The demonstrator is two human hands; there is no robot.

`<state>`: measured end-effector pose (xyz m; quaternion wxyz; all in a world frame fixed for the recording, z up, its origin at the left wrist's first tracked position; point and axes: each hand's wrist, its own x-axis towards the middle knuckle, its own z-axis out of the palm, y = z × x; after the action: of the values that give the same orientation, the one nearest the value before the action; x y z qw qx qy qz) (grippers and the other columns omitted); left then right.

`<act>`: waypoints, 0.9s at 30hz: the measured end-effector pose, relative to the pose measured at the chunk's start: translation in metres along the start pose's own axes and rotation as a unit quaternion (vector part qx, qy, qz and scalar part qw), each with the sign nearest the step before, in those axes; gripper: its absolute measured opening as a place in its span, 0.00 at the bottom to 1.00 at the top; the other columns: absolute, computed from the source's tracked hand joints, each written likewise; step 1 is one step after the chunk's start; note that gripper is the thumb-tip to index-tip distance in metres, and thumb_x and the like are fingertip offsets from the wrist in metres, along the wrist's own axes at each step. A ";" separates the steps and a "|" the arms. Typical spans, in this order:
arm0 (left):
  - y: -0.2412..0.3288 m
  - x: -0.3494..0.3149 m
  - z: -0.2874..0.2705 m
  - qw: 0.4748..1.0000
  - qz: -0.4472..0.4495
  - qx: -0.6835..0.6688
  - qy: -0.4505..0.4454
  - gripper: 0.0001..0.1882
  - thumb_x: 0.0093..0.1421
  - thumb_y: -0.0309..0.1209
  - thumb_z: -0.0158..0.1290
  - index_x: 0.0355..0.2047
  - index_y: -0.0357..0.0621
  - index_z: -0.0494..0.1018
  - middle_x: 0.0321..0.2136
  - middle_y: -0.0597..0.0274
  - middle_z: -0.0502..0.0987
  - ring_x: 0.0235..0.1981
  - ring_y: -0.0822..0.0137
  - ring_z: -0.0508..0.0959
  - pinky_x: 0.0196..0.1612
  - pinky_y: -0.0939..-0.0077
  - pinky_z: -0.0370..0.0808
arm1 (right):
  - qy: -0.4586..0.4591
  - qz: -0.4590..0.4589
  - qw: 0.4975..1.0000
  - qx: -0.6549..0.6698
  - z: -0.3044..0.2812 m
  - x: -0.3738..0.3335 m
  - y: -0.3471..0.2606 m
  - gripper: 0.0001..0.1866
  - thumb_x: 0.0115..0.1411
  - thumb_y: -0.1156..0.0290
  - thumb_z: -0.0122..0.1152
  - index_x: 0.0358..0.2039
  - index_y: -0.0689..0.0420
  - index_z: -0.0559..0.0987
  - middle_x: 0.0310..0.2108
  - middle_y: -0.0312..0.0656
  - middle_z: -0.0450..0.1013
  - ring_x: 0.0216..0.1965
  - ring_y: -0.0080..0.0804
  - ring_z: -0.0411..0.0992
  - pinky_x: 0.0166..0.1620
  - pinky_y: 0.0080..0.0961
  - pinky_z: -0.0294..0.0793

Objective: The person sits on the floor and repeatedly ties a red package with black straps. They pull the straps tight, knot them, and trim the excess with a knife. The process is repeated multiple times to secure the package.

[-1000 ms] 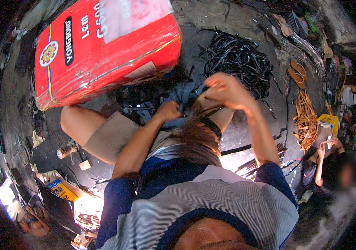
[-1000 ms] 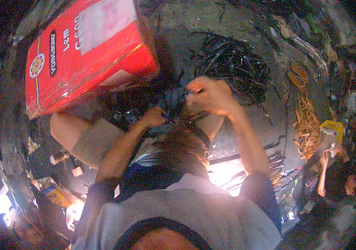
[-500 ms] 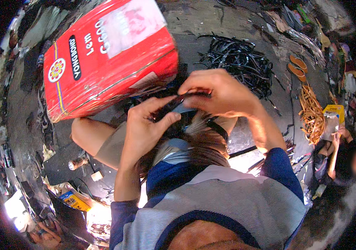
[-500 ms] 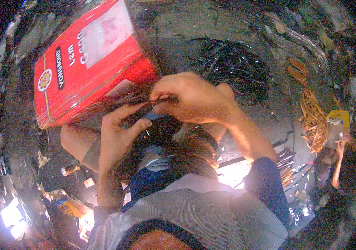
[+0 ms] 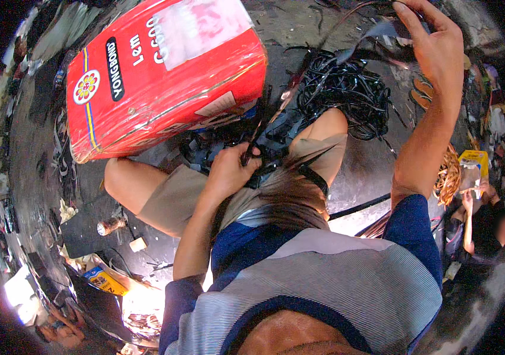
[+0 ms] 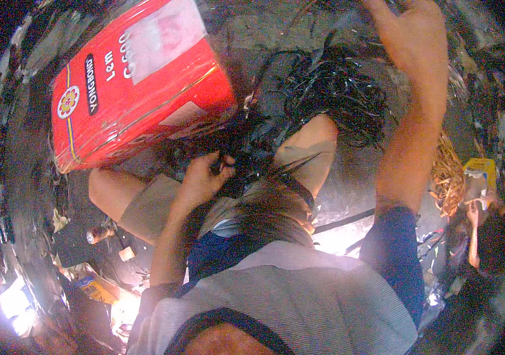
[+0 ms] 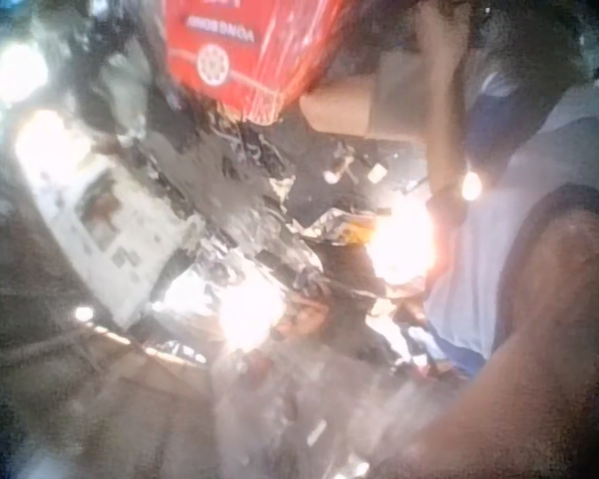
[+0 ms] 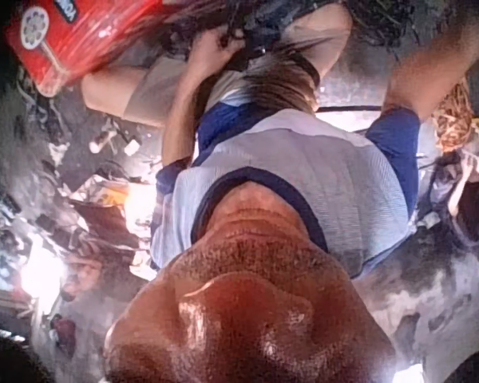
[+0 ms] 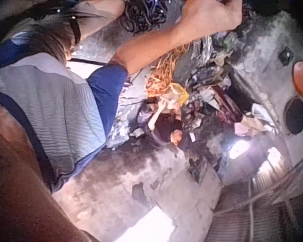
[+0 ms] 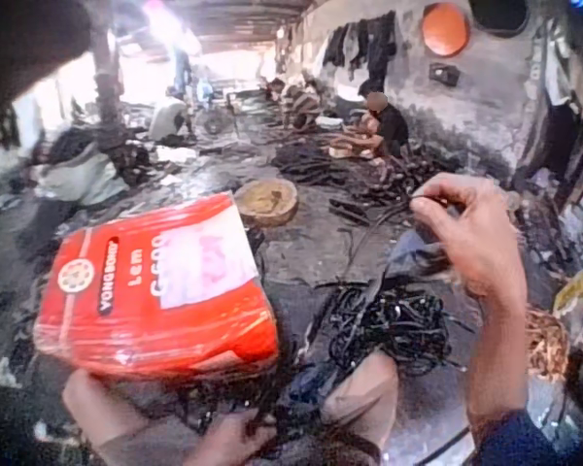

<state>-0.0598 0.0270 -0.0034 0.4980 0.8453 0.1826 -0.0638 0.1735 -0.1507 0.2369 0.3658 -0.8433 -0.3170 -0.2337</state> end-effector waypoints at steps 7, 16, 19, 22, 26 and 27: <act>0.062 0.023 0.021 0.960 0.230 -0.055 0.152 0.22 0.53 0.24 0.66 0.50 0.44 0.78 0.36 0.58 0.78 0.26 0.63 0.76 0.36 0.71 0.76 | -0.265 0.122 0.951 0.101 -0.018 -0.012 0.060 0.10 0.61 0.64 0.66 0.35 0.59 0.84 0.30 0.32 0.79 0.34 0.22 0.77 0.37 0.23 0.75; 0.125 0.055 0.047 0.922 0.306 -0.176 0.157 0.26 0.54 0.26 0.67 0.54 0.43 0.75 0.44 0.60 0.78 0.38 0.72 0.79 0.42 0.78 0.77 | -0.190 0.032 0.980 0.038 -0.004 -0.023 0.087 0.13 0.58 0.64 0.66 0.36 0.62 0.83 0.33 0.44 0.82 0.36 0.31 0.79 0.45 0.31 0.76; 0.162 0.086 0.047 0.901 0.347 -0.187 0.183 0.27 0.56 0.31 0.67 0.55 0.41 0.74 0.49 0.57 0.78 0.49 0.67 0.78 0.53 0.69 0.75 | -0.224 0.066 0.967 0.097 -0.001 -0.029 0.081 0.12 0.57 0.65 0.66 0.34 0.63 0.83 0.29 0.41 0.81 0.35 0.28 0.77 0.43 0.30 0.76; 0.174 0.115 0.058 0.875 0.311 -0.367 0.049 0.18 0.62 0.33 0.62 0.48 0.35 0.75 0.41 0.57 0.80 0.44 0.67 0.79 0.48 0.70 0.74 | -0.244 0.063 0.950 0.186 0.007 -0.035 0.075 0.11 0.56 0.67 0.66 0.33 0.64 0.83 0.30 0.40 0.81 0.36 0.27 0.77 0.43 0.30 0.76; 0.168 0.108 0.060 0.860 0.254 -0.438 -0.065 0.08 0.67 0.31 0.57 0.35 0.39 0.75 0.28 0.68 0.75 0.27 0.76 0.73 0.33 0.78 0.72 | -0.136 0.073 0.985 0.080 0.005 -0.031 0.092 0.12 0.57 0.64 0.66 0.34 0.60 0.84 0.32 0.46 0.82 0.37 0.37 0.80 0.44 0.35 0.77; 0.164 0.100 0.056 0.887 0.260 -0.379 -0.047 0.07 0.66 0.30 0.57 0.35 0.39 0.75 0.27 0.69 0.74 0.27 0.77 0.73 0.33 0.79 0.71 | -0.092 0.113 0.989 0.026 0.001 -0.027 0.101 0.11 0.57 0.64 0.66 0.34 0.59 0.84 0.33 0.46 0.82 0.38 0.41 0.80 0.45 0.37 0.77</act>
<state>0.0976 -0.0691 0.0742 0.7869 0.6058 -0.0572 0.1028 0.2260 -0.2136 0.1725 0.3813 -0.8816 -0.2583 -0.1038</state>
